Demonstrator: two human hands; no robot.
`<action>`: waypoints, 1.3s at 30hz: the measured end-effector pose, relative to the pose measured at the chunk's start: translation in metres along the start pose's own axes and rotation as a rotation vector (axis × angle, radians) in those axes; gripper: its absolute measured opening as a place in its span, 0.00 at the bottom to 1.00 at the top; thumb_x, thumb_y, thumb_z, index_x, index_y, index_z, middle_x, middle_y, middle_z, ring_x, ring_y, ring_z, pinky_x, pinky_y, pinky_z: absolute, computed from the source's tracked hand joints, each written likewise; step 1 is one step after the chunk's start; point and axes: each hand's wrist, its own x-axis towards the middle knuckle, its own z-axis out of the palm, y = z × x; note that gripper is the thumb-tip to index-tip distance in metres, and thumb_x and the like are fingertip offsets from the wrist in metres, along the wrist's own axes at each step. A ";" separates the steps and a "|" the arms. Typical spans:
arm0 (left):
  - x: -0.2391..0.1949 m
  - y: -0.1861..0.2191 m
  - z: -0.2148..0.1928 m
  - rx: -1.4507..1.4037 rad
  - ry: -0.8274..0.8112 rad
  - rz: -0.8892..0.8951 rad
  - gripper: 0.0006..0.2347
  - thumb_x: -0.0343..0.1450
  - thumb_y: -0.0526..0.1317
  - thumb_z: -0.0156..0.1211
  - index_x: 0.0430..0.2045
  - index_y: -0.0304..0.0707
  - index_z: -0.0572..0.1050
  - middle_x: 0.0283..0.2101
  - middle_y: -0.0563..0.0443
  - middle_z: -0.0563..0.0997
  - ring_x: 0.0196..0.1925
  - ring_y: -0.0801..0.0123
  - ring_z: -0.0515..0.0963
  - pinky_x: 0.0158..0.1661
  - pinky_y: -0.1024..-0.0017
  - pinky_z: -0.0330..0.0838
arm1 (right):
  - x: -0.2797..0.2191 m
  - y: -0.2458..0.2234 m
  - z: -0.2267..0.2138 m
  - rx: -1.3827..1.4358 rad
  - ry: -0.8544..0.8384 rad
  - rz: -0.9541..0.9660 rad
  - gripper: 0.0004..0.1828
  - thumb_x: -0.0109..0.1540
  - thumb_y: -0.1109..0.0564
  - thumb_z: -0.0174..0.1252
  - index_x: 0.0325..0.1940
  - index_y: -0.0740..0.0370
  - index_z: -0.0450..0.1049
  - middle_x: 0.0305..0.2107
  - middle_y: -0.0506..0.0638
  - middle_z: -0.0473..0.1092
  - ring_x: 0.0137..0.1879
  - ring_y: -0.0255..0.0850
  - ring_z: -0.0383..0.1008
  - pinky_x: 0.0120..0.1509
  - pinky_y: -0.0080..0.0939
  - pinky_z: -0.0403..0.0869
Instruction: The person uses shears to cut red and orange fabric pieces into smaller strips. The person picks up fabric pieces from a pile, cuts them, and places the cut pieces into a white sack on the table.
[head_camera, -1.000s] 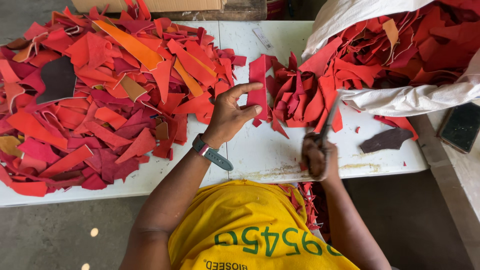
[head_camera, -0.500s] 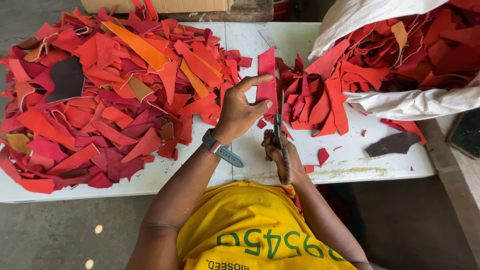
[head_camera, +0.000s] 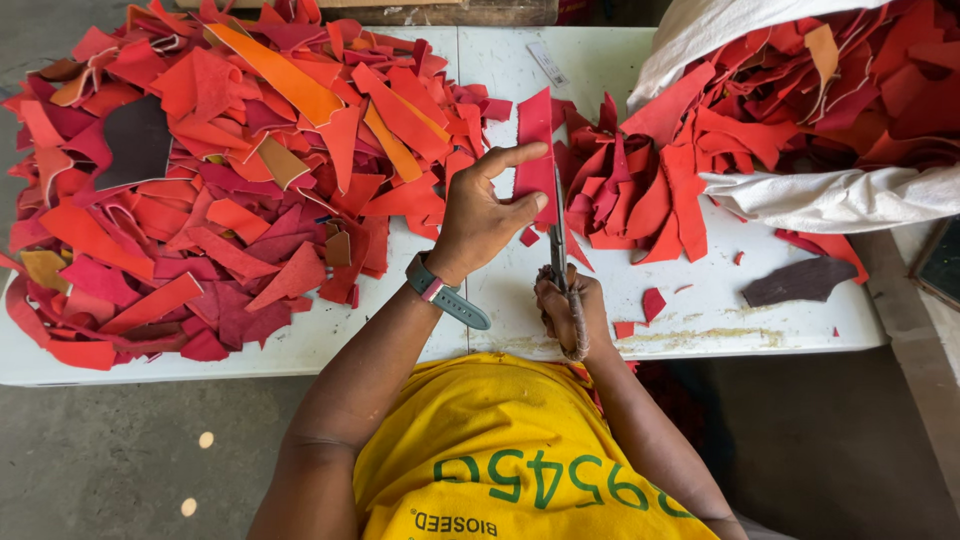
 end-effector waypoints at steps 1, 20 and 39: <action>0.001 0.000 0.002 0.024 0.027 -0.057 0.18 0.73 0.27 0.65 0.58 0.33 0.77 0.55 0.47 0.82 0.34 0.87 0.72 0.32 0.82 0.70 | 0.000 0.001 -0.002 0.012 -0.061 -0.079 0.08 0.62 0.58 0.53 0.32 0.67 0.69 0.23 0.51 0.65 0.22 0.36 0.63 0.25 0.37 0.64; -0.014 0.015 0.015 0.026 -0.027 -0.133 0.22 0.71 0.29 0.63 0.62 0.41 0.73 0.58 0.51 0.77 0.55 0.74 0.78 0.44 0.79 0.80 | 0.003 0.003 0.002 0.065 -0.078 -0.130 0.08 0.62 0.57 0.53 0.35 0.66 0.69 0.22 0.49 0.66 0.25 0.37 0.65 0.29 0.39 0.65; -0.007 -0.003 -0.012 0.115 -0.004 -0.005 0.26 0.72 0.32 0.66 0.67 0.40 0.69 0.66 0.47 0.75 0.64 0.69 0.74 0.55 0.73 0.74 | 0.029 0.024 -0.028 0.261 0.057 -0.235 0.08 0.62 0.62 0.53 0.27 0.67 0.70 0.15 0.52 0.67 0.14 0.37 0.63 0.16 0.37 0.60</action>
